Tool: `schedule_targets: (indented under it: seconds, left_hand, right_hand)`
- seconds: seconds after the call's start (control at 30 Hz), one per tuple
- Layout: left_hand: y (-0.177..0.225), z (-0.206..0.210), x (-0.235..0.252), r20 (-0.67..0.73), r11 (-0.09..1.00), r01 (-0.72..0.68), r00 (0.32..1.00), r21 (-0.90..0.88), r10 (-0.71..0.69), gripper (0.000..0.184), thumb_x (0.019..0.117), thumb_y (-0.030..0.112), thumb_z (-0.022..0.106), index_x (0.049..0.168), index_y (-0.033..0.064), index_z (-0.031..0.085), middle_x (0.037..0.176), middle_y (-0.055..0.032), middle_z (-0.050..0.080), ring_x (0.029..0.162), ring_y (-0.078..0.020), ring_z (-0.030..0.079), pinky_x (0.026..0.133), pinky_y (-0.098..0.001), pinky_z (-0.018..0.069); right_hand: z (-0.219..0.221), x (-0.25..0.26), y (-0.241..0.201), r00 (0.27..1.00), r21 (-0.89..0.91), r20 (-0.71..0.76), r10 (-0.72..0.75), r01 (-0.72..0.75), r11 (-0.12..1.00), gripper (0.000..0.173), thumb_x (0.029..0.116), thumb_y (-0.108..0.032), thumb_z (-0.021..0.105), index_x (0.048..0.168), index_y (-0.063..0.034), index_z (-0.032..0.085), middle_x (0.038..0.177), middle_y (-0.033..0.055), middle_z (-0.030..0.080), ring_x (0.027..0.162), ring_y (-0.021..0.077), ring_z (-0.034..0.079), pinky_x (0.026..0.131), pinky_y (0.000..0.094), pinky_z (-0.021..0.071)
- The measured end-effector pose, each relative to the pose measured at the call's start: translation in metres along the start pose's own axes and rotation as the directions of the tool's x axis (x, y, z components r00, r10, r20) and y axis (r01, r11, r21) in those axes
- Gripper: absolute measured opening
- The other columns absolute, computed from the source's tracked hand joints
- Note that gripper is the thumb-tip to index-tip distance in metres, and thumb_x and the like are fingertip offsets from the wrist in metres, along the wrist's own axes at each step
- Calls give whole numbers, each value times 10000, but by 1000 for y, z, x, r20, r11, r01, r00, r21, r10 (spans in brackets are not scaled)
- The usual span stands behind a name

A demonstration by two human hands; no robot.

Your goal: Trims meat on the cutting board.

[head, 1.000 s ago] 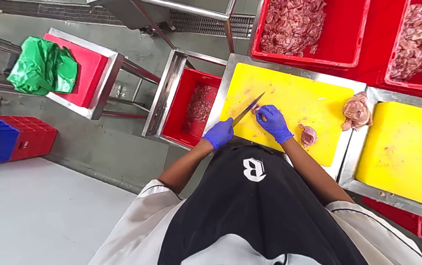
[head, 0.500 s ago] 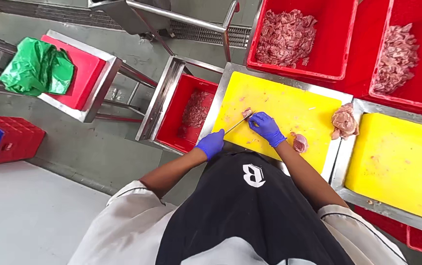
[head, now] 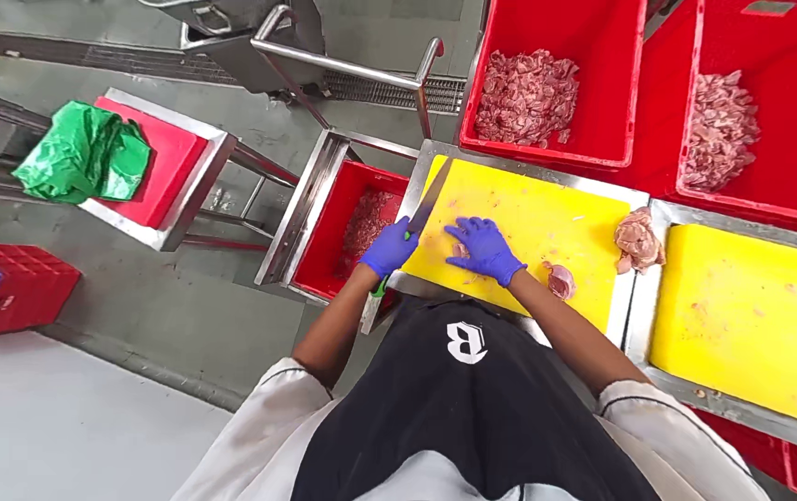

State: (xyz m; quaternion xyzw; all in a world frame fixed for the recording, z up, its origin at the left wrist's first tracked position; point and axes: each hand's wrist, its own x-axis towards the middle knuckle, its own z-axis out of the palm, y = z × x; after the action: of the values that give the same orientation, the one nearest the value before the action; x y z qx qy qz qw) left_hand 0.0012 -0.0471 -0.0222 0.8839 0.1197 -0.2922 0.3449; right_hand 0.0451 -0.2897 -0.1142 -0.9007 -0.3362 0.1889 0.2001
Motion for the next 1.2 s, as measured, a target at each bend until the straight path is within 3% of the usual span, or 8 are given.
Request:
schedule_targets:
  seconds: [0.17,0.37,0.47,0.57,0.7,0.87,1.03,1.2]
  left_hand:
    - [-47,-2,-22,-96,995,25,995,-94,-35,412,1050,271,514,1392,44,550,1055,-212,697,865,-322,707,808,-556,578]
    - [-67,15,-39,-69,976,67,994,-207,-83,378,1049,266,530,1354,45,553,852,-151,661,617,-240,637,614,-458,574]
    - [-56,21,-32,-19,992,34,999,-124,-36,432,1045,297,510,1399,51,548,960,-178,688,734,-278,679,709,-503,586]
    - [-30,33,-19,111,998,-57,992,12,55,442,1068,319,482,1403,38,548,1022,-221,695,829,-335,706,787,-557,580]
    - [16,59,1,323,943,-281,922,175,215,384,1077,305,491,1276,1,615,1071,-247,695,1006,-400,691,904,-619,534]
    - [28,76,11,408,921,-279,900,272,152,383,1107,274,423,1290,-9,604,1158,-263,677,1123,-417,662,969,-612,508]
    - [8,35,14,158,966,-89,986,241,52,435,1110,294,393,1379,-3,562,1248,-262,662,1195,-404,647,1031,-599,494]
    - [-3,37,5,254,949,-170,962,267,100,416,1110,281,398,1342,-18,571,1183,-274,670,1116,-415,671,974,-611,515]
  right_hand:
    - [2,-30,12,933,102,219,-286,269,958,246,1017,-176,539,1163,-48,690,1191,213,650,1025,417,667,778,576,560]
    - [-73,-29,30,989,851,138,-51,-92,517,112,926,-132,623,1010,-58,632,814,-11,621,661,64,568,614,257,499]
    - [-126,-6,33,885,952,-261,385,168,257,357,1080,-297,475,1435,-261,454,1236,-52,614,1013,106,635,820,335,567]
    - [-155,-6,60,736,773,-474,483,85,629,725,1073,-263,507,1663,-220,89,1719,73,140,1438,251,452,1036,438,527]
    - [-121,-74,65,791,443,-419,446,-251,861,563,995,-369,636,1486,-119,518,1586,178,408,1438,320,439,1127,525,435]
    - [-21,-169,40,701,235,-253,667,-624,745,599,885,-330,735,1433,-140,585,1391,242,568,1249,479,551,951,656,484]
    - [28,-179,21,521,505,-481,705,-493,709,452,836,-88,711,1263,38,633,1207,255,674,1146,389,649,991,559,507]
    - [8,-178,2,348,968,-212,913,-54,245,669,990,-249,649,1507,-16,295,1219,150,619,937,155,676,797,327,590]
